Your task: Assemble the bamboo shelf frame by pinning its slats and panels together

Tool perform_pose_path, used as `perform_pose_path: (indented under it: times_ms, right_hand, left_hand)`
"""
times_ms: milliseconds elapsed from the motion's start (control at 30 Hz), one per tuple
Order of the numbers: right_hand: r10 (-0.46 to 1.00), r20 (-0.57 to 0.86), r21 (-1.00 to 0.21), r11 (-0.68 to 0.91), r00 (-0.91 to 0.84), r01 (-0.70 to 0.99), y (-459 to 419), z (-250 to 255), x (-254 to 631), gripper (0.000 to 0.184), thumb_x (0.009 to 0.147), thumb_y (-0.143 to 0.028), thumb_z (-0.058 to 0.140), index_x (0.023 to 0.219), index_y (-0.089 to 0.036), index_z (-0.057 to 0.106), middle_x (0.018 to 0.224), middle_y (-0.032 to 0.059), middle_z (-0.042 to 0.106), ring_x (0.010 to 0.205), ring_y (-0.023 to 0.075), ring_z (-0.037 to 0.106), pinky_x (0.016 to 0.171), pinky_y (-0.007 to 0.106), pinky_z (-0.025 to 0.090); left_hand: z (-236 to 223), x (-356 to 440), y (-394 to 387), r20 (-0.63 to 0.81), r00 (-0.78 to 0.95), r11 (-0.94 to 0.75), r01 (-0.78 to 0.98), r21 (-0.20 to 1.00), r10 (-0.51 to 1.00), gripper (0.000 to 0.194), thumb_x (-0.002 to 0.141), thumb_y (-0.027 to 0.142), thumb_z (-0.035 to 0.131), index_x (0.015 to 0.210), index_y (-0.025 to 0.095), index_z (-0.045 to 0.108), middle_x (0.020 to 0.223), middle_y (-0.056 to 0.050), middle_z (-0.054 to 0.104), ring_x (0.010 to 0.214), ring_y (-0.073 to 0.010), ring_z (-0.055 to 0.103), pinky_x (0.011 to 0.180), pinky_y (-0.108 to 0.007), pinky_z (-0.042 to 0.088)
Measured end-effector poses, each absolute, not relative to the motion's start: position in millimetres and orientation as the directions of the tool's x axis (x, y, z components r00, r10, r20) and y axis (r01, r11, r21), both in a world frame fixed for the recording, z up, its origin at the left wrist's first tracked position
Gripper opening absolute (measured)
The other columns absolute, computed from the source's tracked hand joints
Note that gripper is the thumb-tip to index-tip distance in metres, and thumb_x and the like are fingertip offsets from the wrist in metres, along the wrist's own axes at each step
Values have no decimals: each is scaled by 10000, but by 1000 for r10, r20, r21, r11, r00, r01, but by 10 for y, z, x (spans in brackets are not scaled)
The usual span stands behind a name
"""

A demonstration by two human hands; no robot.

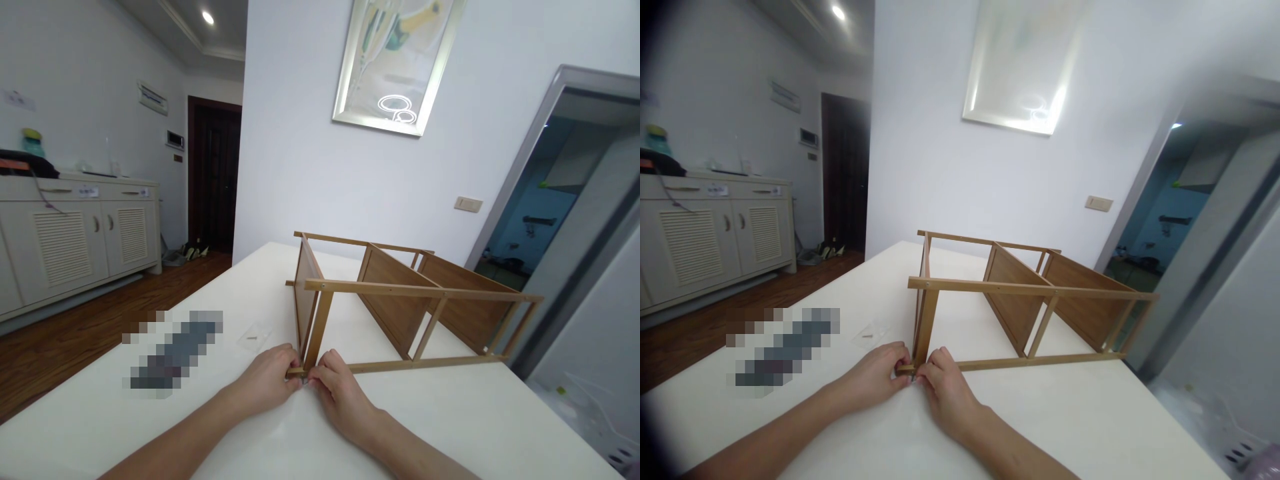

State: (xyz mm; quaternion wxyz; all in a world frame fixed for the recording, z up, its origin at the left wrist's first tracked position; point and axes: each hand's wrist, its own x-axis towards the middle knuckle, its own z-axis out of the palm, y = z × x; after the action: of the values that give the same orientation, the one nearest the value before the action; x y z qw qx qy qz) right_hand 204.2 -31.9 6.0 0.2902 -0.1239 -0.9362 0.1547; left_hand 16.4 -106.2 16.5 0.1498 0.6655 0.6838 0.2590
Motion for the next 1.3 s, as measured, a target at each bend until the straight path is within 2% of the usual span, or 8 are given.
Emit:
perform_pose_path:
  times_ms: [800,1000,1300]
  right_hand:
    - [333,525,-347,924,-783,161,-265,20,2035,228,900,-33,448,846,-203,591,838,54,537,855,202,469,728,335,429]
    - [306,537,-309,938,-786,154,-284,30,2046,232,911,-44,440,865,-198,607,842,60,542,851,199,469,699,323,427]
    - [200,547,-160,978,-813,132,-296,75,2076,252,892,-8,421,927,-192,589,858,54,497,835,191,436,664,292,386]
  left_hand:
    - [219,184,-1090,110,-70,-3,834,551,991,141,725,303,623,831,210,608,900,-18,643,837,-199,611,720,-285,407]
    - [245,205,-1097,110,-84,10,839,544,990,151,717,296,630,836,207,605,889,-16,642,831,-197,610,712,-283,406]
    - [239,216,-1096,115,-90,13,840,543,989,131,728,285,612,827,203,584,895,-26,648,839,-204,609,713,-281,403]
